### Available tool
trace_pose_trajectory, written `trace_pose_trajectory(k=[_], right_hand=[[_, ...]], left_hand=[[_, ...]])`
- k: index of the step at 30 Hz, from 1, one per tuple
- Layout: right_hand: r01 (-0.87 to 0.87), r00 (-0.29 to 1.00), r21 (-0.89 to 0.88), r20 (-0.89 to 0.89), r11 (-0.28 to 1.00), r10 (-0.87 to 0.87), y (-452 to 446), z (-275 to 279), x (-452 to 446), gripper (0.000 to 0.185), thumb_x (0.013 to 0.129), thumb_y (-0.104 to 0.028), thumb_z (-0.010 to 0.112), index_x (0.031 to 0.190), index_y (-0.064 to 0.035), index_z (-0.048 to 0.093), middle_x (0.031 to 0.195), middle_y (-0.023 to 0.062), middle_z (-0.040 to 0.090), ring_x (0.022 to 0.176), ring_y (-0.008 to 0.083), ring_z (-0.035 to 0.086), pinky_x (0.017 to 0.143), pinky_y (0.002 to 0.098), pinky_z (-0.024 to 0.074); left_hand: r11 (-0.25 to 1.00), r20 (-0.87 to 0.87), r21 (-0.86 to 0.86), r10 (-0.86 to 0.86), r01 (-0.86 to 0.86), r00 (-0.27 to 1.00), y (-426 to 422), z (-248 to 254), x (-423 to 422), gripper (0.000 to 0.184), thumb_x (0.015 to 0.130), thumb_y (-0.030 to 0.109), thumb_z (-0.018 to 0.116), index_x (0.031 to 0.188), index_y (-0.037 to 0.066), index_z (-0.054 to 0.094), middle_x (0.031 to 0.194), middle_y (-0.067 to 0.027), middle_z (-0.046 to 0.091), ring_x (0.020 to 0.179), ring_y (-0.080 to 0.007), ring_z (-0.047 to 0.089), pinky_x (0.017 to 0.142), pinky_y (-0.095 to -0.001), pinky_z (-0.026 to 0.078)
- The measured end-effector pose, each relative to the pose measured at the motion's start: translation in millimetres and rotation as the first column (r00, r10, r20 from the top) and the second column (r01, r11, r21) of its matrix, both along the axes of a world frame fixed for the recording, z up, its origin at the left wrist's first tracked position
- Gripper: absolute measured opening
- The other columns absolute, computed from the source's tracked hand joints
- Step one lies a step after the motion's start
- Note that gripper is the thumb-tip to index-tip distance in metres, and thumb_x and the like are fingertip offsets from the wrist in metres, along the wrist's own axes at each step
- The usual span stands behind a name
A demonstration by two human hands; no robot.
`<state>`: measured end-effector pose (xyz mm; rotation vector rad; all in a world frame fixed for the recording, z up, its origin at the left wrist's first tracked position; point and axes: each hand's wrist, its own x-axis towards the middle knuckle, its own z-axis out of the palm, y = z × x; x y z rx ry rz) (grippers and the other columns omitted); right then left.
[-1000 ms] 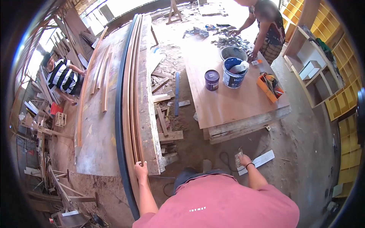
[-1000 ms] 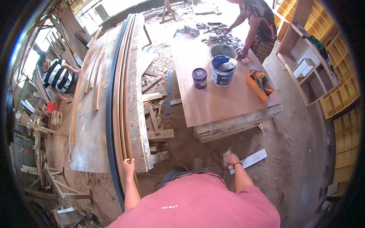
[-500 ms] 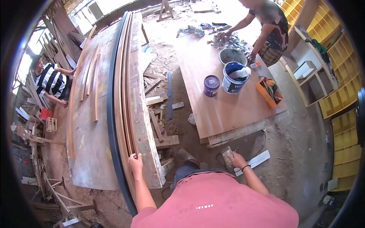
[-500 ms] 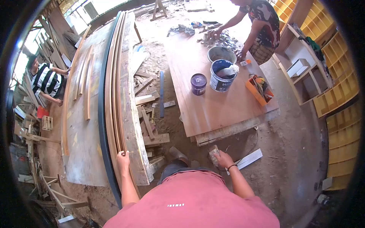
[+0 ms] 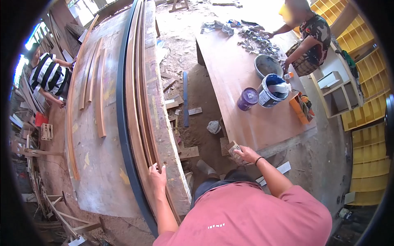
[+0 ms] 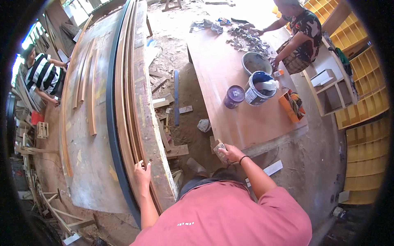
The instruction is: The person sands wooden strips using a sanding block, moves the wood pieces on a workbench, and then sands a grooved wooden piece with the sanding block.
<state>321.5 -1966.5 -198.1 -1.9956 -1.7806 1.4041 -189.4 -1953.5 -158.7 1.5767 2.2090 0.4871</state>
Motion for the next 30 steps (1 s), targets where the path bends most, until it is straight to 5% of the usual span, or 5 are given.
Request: trace_pose_trajectory(k=[8,12,15,26,30], right_hand=[[0.231,0.972,0.050,-0.056,0.972,-0.228,41,-40,-29,0.059,0.112,-0.050,0.055,0.140,0.0005,0.065,0.132,0.0252,0.073,0.125,0.0380,0.068,0.106,0.0458,0.0506],[0.147,0.988,0.029,-0.056,0.989,-0.145,66,-40,-44,0.063,0.110,-0.055,0.055,0.136,0.0013,0.066,0.131,0.0286,0.072,0.126,0.0429,0.067,0.105,0.0487,0.0506],[0.049,0.998,0.021,0.023,0.999,-0.050,89,-45,-61,0.067,0.108,-0.059,0.054,0.132,0.0022,0.068,0.129,0.0310,0.072,0.125,0.0461,0.066,0.104,0.0512,0.0510],[-0.299,0.942,-0.018,0.150,0.954,0.299,212,-82,-115,0.073,0.106,-0.065,0.056,0.113,0.0064,0.070,0.117,0.0349,0.073,0.116,0.0510,0.069,0.096,0.0553,0.0540],[-0.380,0.906,-0.102,0.159,0.919,0.392,259,-109,-126,0.073,0.106,-0.066,0.054,0.118,0.0050,0.070,0.119,0.0340,0.073,0.117,0.0491,0.070,0.097,0.0551,0.0544]], left_hand=[[1.000,0.173,-0.013,-0.005,0.008,0.985,0,4,-8,0.045,0.095,0.020,0.082,0.133,-0.002,0.070,0.112,-0.0142,0.071,0.092,-0.0250,0.071,0.085,-0.0385,0.061],[0.999,0.164,-0.005,-0.036,0.037,0.986,-2,6,-8,0.048,0.095,0.020,0.082,0.135,-0.003,0.069,0.115,-0.0161,0.070,0.094,-0.0273,0.072,0.087,-0.0397,0.061],[0.999,0.148,-0.014,-0.037,0.040,0.988,-4,8,-2,0.055,0.094,0.021,0.081,0.140,-0.005,0.065,0.127,-0.0221,0.067,0.118,-0.0399,0.066,0.105,-0.0472,0.054],[0.995,0.076,-0.032,0.095,-0.093,0.993,11,20,17,0.044,0.096,0.023,0.078,0.129,-0.004,0.069,0.122,-0.0254,0.069,0.115,-0.0447,0.068,0.099,-0.0503,0.056],[0.973,0.070,-0.135,0.197,-0.186,0.978,18,31,20,0.042,0.095,0.025,0.079,0.126,-0.002,0.072,0.122,-0.0233,0.071,0.115,-0.0426,0.070,0.099,-0.0494,0.057]])
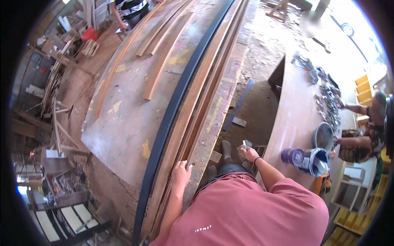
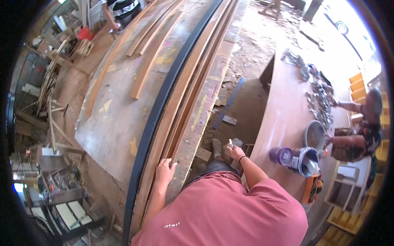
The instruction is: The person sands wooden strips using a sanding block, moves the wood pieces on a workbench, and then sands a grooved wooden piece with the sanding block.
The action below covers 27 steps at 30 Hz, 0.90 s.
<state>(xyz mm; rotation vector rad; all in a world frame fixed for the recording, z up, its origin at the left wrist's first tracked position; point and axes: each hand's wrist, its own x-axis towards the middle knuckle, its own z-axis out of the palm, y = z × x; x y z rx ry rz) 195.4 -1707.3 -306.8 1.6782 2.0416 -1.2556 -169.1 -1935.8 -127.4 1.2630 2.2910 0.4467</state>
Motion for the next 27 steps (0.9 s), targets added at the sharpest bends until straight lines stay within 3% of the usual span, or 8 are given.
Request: trace_pose_trajectory(k=[2,5,8,12,14,19,24,27], right_hand=[[-0.014,1.000,-0.027,0.019,1.000,0.015,17,-19,4,0.073,0.106,-0.066,0.053,0.120,0.0043,0.070,0.120,0.0338,0.073,0.118,0.0483,0.070,0.098,0.0550,0.0546],[-0.172,0.978,-0.069,0.105,0.983,0.178,49,-26,5,0.073,0.107,-0.065,0.052,0.131,0.0021,0.069,0.126,0.0331,0.072,0.123,0.0470,0.068,0.103,0.0547,0.0541],[-0.169,0.968,-0.101,0.169,0.980,0.184,79,-42,9,0.066,0.108,-0.060,0.051,0.136,-0.0025,0.067,0.135,0.0300,0.070,0.130,0.0452,0.066,0.109,0.0526,0.0531],[-0.261,0.944,-0.133,0.174,0.956,0.282,123,-40,17,0.067,0.108,-0.061,0.051,0.136,-0.0019,0.067,0.138,0.0302,0.068,0.132,0.0444,0.064,0.110,0.0519,0.0523],[-0.309,0.928,-0.092,0.187,0.947,0.321,142,-44,20,0.070,0.107,-0.062,0.051,0.135,-0.0003,0.067,0.138,0.0301,0.068,0.132,0.0446,0.064,0.111,0.0520,0.0518],[-0.202,0.973,-0.022,0.105,0.979,0.203,177,-21,14,0.066,0.107,-0.061,0.054,0.123,0.0007,0.072,0.128,0.0299,0.072,0.126,0.0460,0.067,0.107,0.0533,0.0524],[-0.243,0.966,0.048,0.096,0.969,0.238,183,-6,7,0.066,0.106,-0.062,0.054,0.123,-0.0012,0.072,0.127,0.0286,0.073,0.126,0.0456,0.067,0.107,0.0531,0.0524],[-0.230,0.968,0.145,0.132,0.962,0.212,178,-14,16,0.065,0.106,-0.062,0.054,0.125,-0.0024,0.070,0.126,0.0289,0.073,0.125,0.0459,0.067,0.106,0.0537,0.0528]], left_hand=[[0.999,-0.028,0.004,0.033,-0.033,0.999,3,-3,-2,0.039,0.095,0.024,0.080,0.125,-0.001,0.073,0.117,-0.0221,0.074,0.109,-0.0405,0.073,0.095,-0.0476,0.059],[0.972,0.186,-0.058,0.236,-0.230,0.954,9,-5,-8,0.034,0.095,0.020,0.080,0.124,0.003,0.074,0.102,-0.0205,0.078,0.094,-0.0352,0.077,0.081,-0.0442,0.061],[0.905,0.034,0.065,0.419,-0.421,0.907,17,-11,-3,0.035,0.094,0.021,0.082,0.123,0.004,0.072,0.101,-0.0183,0.075,0.094,-0.0343,0.075,0.083,-0.0450,0.059],[0.915,-0.246,0.179,0.398,-0.362,0.884,23,-11,2,0.050,0.090,0.032,0.087,0.128,0.009,0.066,0.123,-0.0168,0.065,0.120,-0.0415,0.061,0.104,-0.0547,0.050],[0.911,-0.284,0.193,0.408,-0.365,0.868,25,-13,5,0.053,0.089,0.037,0.087,0.129,0.009,0.066,0.124,-0.0173,0.065,0.122,-0.0425,0.060,0.105,-0.0566,0.048],[0.890,-0.270,0.196,0.452,-0.411,0.850,30,-22,2,0.048,0.089,0.031,0.088,0.126,0.009,0.067,0.117,-0.0168,0.067,0.115,-0.0406,0.063,0.103,-0.0533,0.051],[0.912,-0.341,0.297,0.378,-0.282,0.861,25,-27,-4,0.041,0.086,0.028,0.090,0.118,0.010,0.070,0.112,-0.0129,0.068,0.110,-0.0392,0.064,0.098,-0.0523,0.053],[0.906,-0.314,0.355,0.347,-0.230,0.884,19,-48,-5,0.027,0.092,0.027,0.086,0.105,0.007,0.073,0.103,-0.0118,0.071,0.098,-0.0362,0.070,0.083,-0.0481,0.058]])
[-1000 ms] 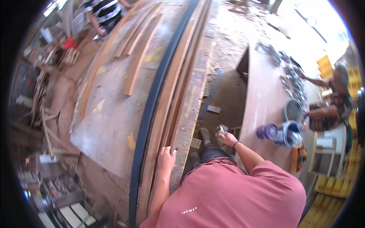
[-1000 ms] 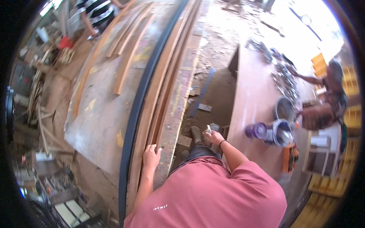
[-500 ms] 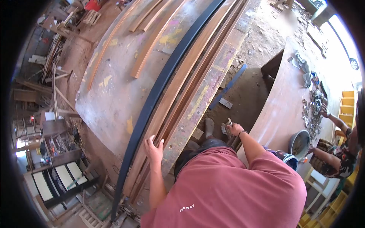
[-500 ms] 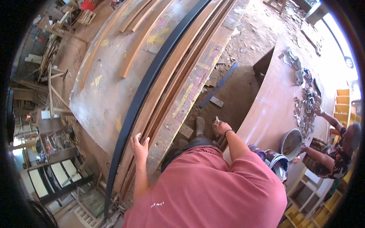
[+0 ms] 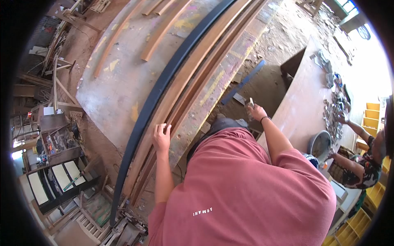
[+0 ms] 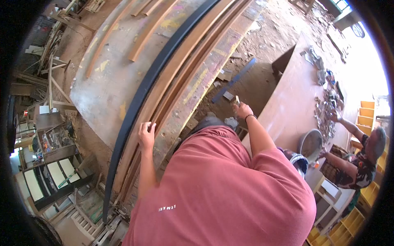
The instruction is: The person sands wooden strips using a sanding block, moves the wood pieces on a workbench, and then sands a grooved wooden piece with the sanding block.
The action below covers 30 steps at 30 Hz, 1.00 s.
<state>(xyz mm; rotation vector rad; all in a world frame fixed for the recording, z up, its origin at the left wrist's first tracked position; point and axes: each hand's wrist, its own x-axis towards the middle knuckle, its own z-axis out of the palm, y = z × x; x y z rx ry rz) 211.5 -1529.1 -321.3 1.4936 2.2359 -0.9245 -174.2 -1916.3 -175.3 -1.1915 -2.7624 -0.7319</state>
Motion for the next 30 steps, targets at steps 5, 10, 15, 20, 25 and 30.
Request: trace_pose_trajectory(k=[5,10,15,20,25,30], right_hand=[[0.052,0.998,-0.014,0.020,0.999,-0.052,-32,28,8,0.067,0.107,-0.063,0.051,0.123,0.0002,0.066,0.124,0.0322,0.072,0.122,0.0497,0.067,0.101,0.0575,0.0541],[0.057,0.975,-0.067,0.217,0.996,-0.042,-65,20,21,0.064,0.106,-0.062,0.054,0.133,-0.0062,0.068,0.133,0.0261,0.073,0.127,0.0427,0.069,0.107,0.0534,0.0548],[0.120,0.969,-0.096,0.229,0.988,-0.095,-54,10,21,0.064,0.106,-0.062,0.053,0.134,-0.0059,0.068,0.132,0.0273,0.073,0.125,0.0441,0.069,0.105,0.0536,0.0554],[0.127,0.983,-0.136,0.147,0.982,-0.107,6,3,-1,0.063,0.107,-0.062,0.052,0.130,-0.0050,0.067,0.129,0.0295,0.073,0.124,0.0458,0.069,0.103,0.0547,0.0554],[-0.017,0.998,-0.084,0.054,0.996,0.021,111,9,-21,0.062,0.106,-0.061,0.055,0.123,-0.0033,0.067,0.123,0.0301,0.074,0.121,0.0473,0.069,0.101,0.0545,0.0559],[0.140,0.988,-0.095,-0.053,0.986,-0.145,216,-6,-31,0.063,0.106,-0.063,0.056,0.119,-0.0022,0.068,0.119,0.0323,0.074,0.117,0.0499,0.069,0.099,0.0563,0.0547]], left_hand=[[1.000,0.023,0.004,0.005,-0.005,1.000,-5,-4,-2,0.025,0.098,0.029,0.081,0.105,0.006,0.074,0.104,-0.0116,0.074,0.097,-0.0350,0.073,0.080,-0.0468,0.059],[0.997,0.055,-0.072,-0.033,0.037,0.998,-5,8,-3,0.023,0.100,0.028,0.077,0.107,0.006,0.074,0.105,-0.0123,0.073,0.096,-0.0375,0.073,0.078,-0.0483,0.059],[0.995,0.090,-0.068,-0.071,0.077,0.993,-3,13,-7,0.023,0.101,0.028,0.076,0.109,0.006,0.075,0.106,-0.0121,0.074,0.096,-0.0371,0.073,0.079,-0.0476,0.059],[0.994,0.053,-0.103,-0.042,0.047,0.998,24,18,6,0.038,0.092,0.028,0.085,0.122,0.007,0.072,0.112,-0.0150,0.072,0.106,-0.0397,0.070,0.088,-0.0495,0.058],[0.987,0.061,-0.139,0.094,-0.085,0.994,93,22,25,0.034,0.094,0.025,0.084,0.121,0.007,0.075,0.111,-0.0138,0.073,0.104,-0.0372,0.072,0.089,-0.0470,0.059],[0.980,0.073,-0.186,0.089,-0.074,0.993,159,23,16,0.029,0.093,0.017,0.082,0.120,0.008,0.077,0.112,-0.0126,0.077,0.101,-0.0346,0.075,0.087,-0.0448,0.061]])
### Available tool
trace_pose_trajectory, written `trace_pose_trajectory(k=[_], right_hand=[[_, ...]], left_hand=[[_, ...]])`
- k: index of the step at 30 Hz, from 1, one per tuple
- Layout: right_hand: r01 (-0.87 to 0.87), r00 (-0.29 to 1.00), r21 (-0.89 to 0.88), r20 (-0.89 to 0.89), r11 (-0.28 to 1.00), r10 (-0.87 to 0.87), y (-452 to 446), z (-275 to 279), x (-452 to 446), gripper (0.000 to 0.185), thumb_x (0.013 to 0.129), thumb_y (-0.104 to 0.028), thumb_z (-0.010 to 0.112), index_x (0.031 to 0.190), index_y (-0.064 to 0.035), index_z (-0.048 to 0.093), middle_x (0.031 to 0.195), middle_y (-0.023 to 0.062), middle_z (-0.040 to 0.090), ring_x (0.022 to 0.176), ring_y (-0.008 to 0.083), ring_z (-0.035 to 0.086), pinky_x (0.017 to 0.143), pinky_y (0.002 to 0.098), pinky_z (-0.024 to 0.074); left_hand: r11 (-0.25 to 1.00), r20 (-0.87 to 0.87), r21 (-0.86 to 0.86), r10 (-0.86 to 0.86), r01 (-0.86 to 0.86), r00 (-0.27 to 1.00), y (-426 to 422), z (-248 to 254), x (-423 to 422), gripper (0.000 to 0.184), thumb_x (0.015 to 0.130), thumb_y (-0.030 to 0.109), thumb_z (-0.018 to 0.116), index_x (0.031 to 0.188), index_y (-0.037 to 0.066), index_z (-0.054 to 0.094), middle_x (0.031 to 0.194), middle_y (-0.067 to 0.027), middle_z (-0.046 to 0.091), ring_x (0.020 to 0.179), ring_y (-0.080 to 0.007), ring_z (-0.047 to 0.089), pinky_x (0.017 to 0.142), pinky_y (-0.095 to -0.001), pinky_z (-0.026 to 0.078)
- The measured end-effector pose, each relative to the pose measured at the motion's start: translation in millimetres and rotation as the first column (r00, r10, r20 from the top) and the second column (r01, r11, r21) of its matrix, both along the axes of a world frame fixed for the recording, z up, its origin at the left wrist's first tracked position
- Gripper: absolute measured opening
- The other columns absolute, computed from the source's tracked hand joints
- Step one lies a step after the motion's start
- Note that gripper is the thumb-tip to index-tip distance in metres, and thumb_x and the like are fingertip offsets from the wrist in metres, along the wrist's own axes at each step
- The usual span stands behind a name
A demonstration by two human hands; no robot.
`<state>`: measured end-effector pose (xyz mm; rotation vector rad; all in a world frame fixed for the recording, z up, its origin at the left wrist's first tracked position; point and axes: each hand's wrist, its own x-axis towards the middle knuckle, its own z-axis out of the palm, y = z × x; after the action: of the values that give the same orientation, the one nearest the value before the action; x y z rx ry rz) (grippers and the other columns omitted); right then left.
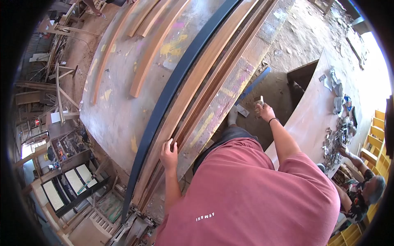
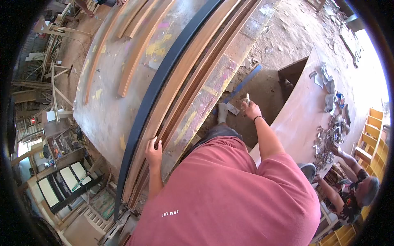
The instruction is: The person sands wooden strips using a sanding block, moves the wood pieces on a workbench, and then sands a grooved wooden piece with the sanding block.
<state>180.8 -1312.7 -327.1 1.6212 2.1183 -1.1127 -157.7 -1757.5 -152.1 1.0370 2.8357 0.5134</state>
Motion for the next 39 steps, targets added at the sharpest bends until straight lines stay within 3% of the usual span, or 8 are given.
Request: trace_pose_trajectory(k=[13,21,25,27,28,29,31,39], right_hand=[[-0.109,0.988,-0.049,0.101,0.993,0.114,84,-9,-9,0.066,0.105,-0.064,0.054,0.123,-0.0023,0.069,0.125,0.0307,0.073,0.123,0.0472,0.068,0.104,0.0543,0.0534],[-0.191,0.978,-0.017,0.086,0.981,0.192,77,15,-8,0.065,0.107,-0.062,0.054,0.128,-0.0033,0.068,0.121,0.0297,0.074,0.119,0.0467,0.070,0.102,0.0540,0.0542],[-0.107,0.994,-0.041,0.031,0.993,0.109,77,36,-1,0.064,0.106,-0.061,0.056,0.123,-0.0010,0.071,0.118,0.0295,0.075,0.120,0.0462,0.070,0.101,0.0523,0.0540],[0.065,0.969,-0.079,-0.235,0.995,-0.082,77,49,0,0.066,0.106,-0.060,0.058,0.124,0.0011,0.072,0.114,0.0310,0.075,0.116,0.0465,0.071,0.102,0.0510,0.0529],[0.117,0.955,-0.143,-0.257,0.983,-0.151,80,54,0,0.060,0.108,-0.057,0.058,0.127,-0.0019,0.072,0.100,0.0213,0.077,0.090,0.0336,0.075,0.080,0.0435,0.0580],[0.131,0.953,-0.137,-0.256,0.982,-0.163,79,59,2,0.060,0.108,-0.057,0.058,0.127,-0.0019,0.072,0.100,0.0213,0.077,0.090,0.0336,0.075,0.080,0.0435,0.0580],[0.303,0.704,-0.448,-0.490,0.841,-0.514,69,108,-10,0.044,0.112,-0.051,0.058,0.123,-0.0111,0.072,0.078,-0.0036,0.065,0.055,0.0056,0.053,0.047,0.0260,0.0385],[0.232,0.559,-0.538,-0.608,0.811,-0.563,59,165,-38,0.042,0.113,-0.049,0.057,0.129,-0.0119,0.069,0.086,-0.0037,0.066,0.060,0.0047,0.054,0.049,0.0229,0.0369]], left_hand=[[0.994,0.065,0.105,0.002,-0.009,0.998,107,26,13,0.025,0.095,0.014,0.078,0.119,0.007,0.078,0.109,-0.0146,0.077,0.100,-0.0376,0.075,0.088,-0.0472,0.061],[0.941,0.069,0.198,-0.294,0.275,0.953,255,5,29,0.047,0.097,0.024,0.078,0.138,0.002,0.068,0.128,-0.0179,0.067,0.120,-0.0369,0.065,0.103,-0.0479,0.054],[0.930,0.052,0.198,-0.324,0.308,0.945,290,-3,33,0.046,0.098,0.025,0.077,0.136,0.000,0.069,0.122,-0.0189,0.066,0.115,-0.0375,0.066,0.102,-0.0482,0.054],[0.952,0.163,0.184,-0.277,0.246,0.947,290,-3,32,0.041,0.098,0.024,0.077,0.130,0.000,0.072,0.118,-0.0199,0.067,0.113,-0.0385,0.067,0.100,-0.0480,0.055],[0.950,0.160,0.202,-0.272,0.239,0.949,288,-2,31,0.037,0.097,0.023,0.078,0.126,0.000,0.073,0.115,-0.0204,0.069,0.110,-0.0397,0.068,0.098,-0.0482,0.056],[0.945,0.159,0.208,-0.287,0.252,0.945,286,-2,30,0.037,0.097,0.023,0.078,0.126,0.000,0.073,0.115,-0.0204,0.069,0.110,-0.0397,0.068,0.098,-0.0482,0.056],[0.942,0.163,0.227,-0.286,0.247,0.944,281,-1,29,0.037,0.097,0.022,0.078,0.126,0.000,0.073,0.113,-0.0206,0.069,0.110,-0.0400,0.068,0.097,-0.0485,0.056],[0.935,0.209,0.262,-0.295,0.237,0.933,274,1,26,0.032,0.098,0.018,0.076,0.125,0.001,0.074,0.114,-0.0202,0.070,0.109,-0.0405,0.070,0.096,-0.0487,0.057]])
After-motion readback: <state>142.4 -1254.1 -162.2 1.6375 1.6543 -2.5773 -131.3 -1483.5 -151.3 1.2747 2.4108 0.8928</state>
